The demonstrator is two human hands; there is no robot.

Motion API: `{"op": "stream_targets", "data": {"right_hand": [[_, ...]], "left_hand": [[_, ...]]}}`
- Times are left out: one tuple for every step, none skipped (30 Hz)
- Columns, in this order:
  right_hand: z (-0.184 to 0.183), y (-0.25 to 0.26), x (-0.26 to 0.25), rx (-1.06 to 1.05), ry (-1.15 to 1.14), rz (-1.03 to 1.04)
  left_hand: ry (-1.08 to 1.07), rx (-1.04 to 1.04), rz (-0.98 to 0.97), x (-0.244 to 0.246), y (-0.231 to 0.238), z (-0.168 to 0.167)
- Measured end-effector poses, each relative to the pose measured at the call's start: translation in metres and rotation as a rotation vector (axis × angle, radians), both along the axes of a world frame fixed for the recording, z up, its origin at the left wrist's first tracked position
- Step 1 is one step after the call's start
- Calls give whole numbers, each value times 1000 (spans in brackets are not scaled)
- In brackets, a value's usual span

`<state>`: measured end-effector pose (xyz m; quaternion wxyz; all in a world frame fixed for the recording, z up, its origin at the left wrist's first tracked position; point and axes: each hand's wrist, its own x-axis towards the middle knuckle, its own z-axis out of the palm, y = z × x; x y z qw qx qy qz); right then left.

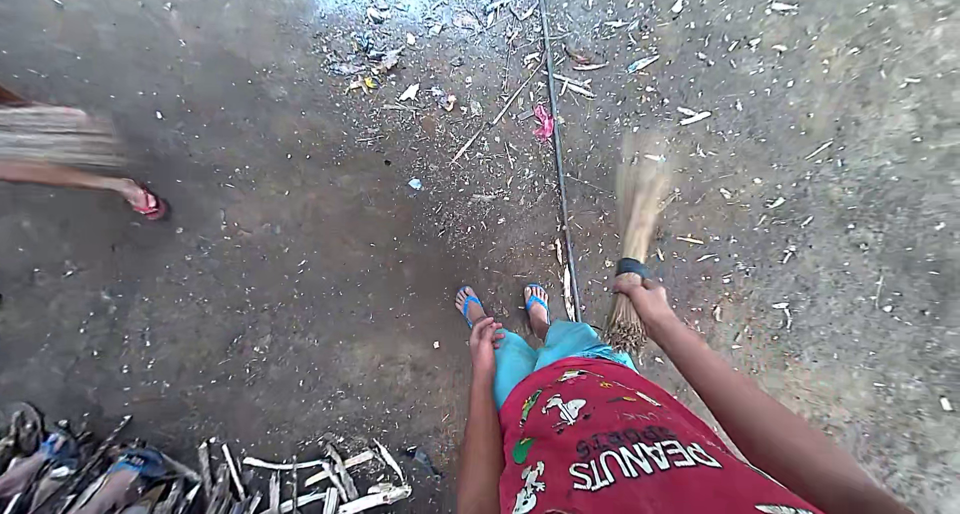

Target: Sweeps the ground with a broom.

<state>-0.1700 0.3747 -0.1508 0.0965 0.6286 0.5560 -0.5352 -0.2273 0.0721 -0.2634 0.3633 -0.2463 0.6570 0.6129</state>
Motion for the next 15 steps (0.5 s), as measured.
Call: {"op": "stream_targets", "data": {"right_hand": [[4, -17, -9, -99, 29, 49], [6, -34, -20, -230, 59, 81], [4, -50, -31, -399, 103, 99], [1, -67, -44, -601, 159, 103], [-4, -83, -57, -814, 223, 103], [-13, -99, -69, -1023, 293, 87], [-25, -116, -80, -1201, 366, 58], [-36, -134, -89, -1358, 438, 28], [-49, -149, -94, -1489, 486, -3], [-59, -161, -96, -1566, 495, -25], [-67, -167, -93, -1580, 484, -40], [-73, -165, -85, -1524, 472, -29], [-78, -157, -76, -1418, 469, 10], [-82, -142, -64, -1288, 461, 30], [-82, -122, -49, -1151, 437, -11]], "left_hand": [[-21, 9, -11, -10, -6, 3], [-49, 9, -31, -20, -14, 6], [-72, -9, -57, -31, -24, 10], [-84, -42, -88, -39, -36, 12], [-92, -80, -120, -46, -49, 13], [-97, -123, -148, -51, -63, 15], [-108, -170, -166, -55, -78, 15], [-125, -219, -168, -58, -92, 16], [-152, -266, -158, -59, -106, 17], [-183, -305, -146, -58, -121, 17], [-219, -335, -139, -56, -135, 17], [-252, -364, -140, -53, -149, 15], [-287, -383, -150, -52, -161, 11], [-326, -399, -168, -52, -171, 7], [-368, -416, -194, -52, -180, 5]]}}
